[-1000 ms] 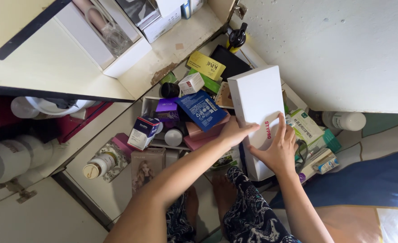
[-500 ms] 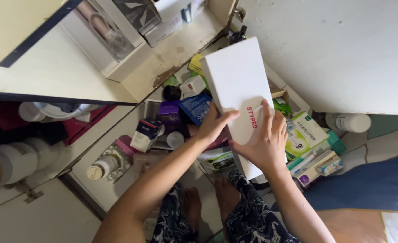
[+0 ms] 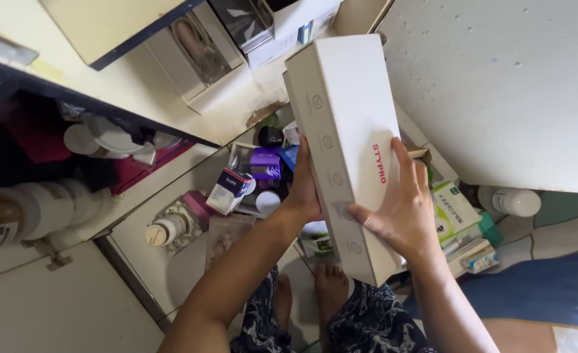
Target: Organizing various cosmetic and household items inside a low cabinet.
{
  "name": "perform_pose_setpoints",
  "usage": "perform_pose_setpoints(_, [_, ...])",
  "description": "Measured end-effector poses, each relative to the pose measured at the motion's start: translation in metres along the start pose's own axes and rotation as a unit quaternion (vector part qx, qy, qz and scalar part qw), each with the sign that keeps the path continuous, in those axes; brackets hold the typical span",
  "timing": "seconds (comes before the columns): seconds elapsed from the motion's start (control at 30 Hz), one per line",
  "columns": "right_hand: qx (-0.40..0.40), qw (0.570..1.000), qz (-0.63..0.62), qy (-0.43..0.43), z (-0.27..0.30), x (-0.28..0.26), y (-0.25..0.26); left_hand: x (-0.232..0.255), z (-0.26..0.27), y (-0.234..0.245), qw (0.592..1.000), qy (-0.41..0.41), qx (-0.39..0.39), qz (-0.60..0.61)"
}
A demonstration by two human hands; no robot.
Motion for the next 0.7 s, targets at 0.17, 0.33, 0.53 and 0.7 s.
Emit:
perform_pose_setpoints(0.17, [-0.011,0.999,-0.027,-0.034,0.002,-0.003,0.005,0.010,0.004,-0.017,0.999,-0.007,0.008,-0.032])
perform_pose_setpoints(0.33, [-0.005,1.000,-0.006,-0.015,0.007,0.009,0.005,0.017,0.009,-0.003,0.998,-0.010,0.027,-0.055])
perform_pose_setpoints(0.53, [-0.078,0.920,-0.378,0.062,0.005,0.045,0.009,0.037,0.017,0.024,0.987,-0.019,0.116,-0.113])
perform_pose_setpoints(0.7, [-0.133,0.691,-0.703,0.097,0.020,0.101,-0.017,0.052,0.021,0.034,0.996,-0.045,0.030,-0.067])
Point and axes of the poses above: each hand's wrist, its own z-axis away from the middle knuckle, its own y-axis out of the back of the hand, x = y × z, the point moved 5 cm from there along -z, towards the middle knuckle, and after that the axes turned 14 degrees about -x, right-handed, at the moved point
